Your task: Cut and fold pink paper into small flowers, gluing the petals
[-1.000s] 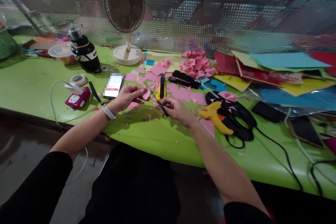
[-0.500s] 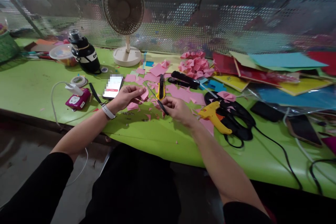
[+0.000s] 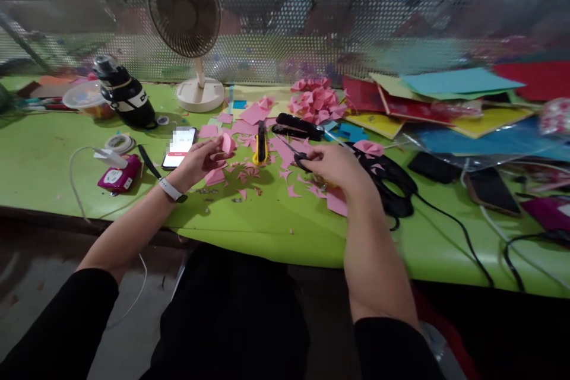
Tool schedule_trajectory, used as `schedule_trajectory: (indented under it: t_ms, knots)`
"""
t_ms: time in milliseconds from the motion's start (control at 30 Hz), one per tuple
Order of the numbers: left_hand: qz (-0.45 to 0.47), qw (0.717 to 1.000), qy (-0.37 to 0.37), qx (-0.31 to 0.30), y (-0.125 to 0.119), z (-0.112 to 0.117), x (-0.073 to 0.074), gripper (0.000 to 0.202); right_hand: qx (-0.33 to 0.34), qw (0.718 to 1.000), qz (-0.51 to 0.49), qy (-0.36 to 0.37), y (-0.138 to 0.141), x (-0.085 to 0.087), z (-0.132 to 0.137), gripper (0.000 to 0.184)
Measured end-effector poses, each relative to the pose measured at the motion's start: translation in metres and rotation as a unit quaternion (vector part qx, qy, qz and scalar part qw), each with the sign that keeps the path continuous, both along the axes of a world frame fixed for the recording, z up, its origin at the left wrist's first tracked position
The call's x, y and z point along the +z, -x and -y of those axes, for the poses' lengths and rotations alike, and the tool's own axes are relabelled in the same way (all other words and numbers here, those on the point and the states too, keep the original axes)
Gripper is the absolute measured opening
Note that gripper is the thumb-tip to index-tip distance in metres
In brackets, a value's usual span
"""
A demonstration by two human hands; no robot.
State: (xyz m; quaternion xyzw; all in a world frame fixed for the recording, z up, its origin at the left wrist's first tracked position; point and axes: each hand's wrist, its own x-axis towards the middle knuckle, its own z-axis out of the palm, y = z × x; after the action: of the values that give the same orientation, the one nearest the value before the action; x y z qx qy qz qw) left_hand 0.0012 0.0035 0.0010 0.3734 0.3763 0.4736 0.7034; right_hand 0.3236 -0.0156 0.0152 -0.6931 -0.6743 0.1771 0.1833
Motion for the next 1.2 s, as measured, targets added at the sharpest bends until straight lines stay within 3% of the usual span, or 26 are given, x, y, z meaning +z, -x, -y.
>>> schedule_trajectory:
  t_ms: [133, 333, 467, 600, 733, 833, 1067, 1200]
  knots:
    - [0.001, 1.000, -0.006, 0.004, 0.000, 0.001, 0.002, 0.019, -0.003, 0.996, 0.080, 0.050, 0.010, -0.002, -0.004, 0.023]
    - [0.000, 0.999, 0.010, 0.031, 0.001, -0.003, 0.008, 0.007, 0.001, 0.987, 0.147, 0.071, 0.015, -0.006, -0.007, 0.033]
    - [0.010, 0.999, 0.008, 0.037, 0.003, -0.006, 0.008, 0.006, -0.010, 0.983, 0.119, 0.139, 0.011, -0.010, -0.013, 0.032]
    - [0.004, 0.999, 0.015, 0.033, 0.003, -0.005, 0.007, 0.011, 0.004, 0.987, 0.053, 0.155, 0.004, -0.008, -0.012, 0.027]
    - [0.002, 1.000, 0.004, 0.004, 0.003, -0.005, 0.002, 0.009, -0.004, 0.997, 0.053, 0.046, 0.005, -0.004, -0.006, 0.027]
    - [-0.016, 1.000, -0.011, -0.015, 0.002, -0.008, -0.006, 0.009, 0.030, 0.999, 0.007, -0.034, 0.015, -0.006, -0.006, 0.024]
    - [-0.125, 0.991, -0.053, -0.020, -0.006, -0.016, -0.023, 0.013, 0.124, 0.991, -0.024, -0.053, 0.035, -0.013, -0.010, 0.025]
    - [-0.183, 0.980, -0.074, -0.017, -0.009, -0.014, -0.024, 0.015, 0.158, 0.985, -0.021, -0.066, 0.033, -0.009, -0.006, 0.028]
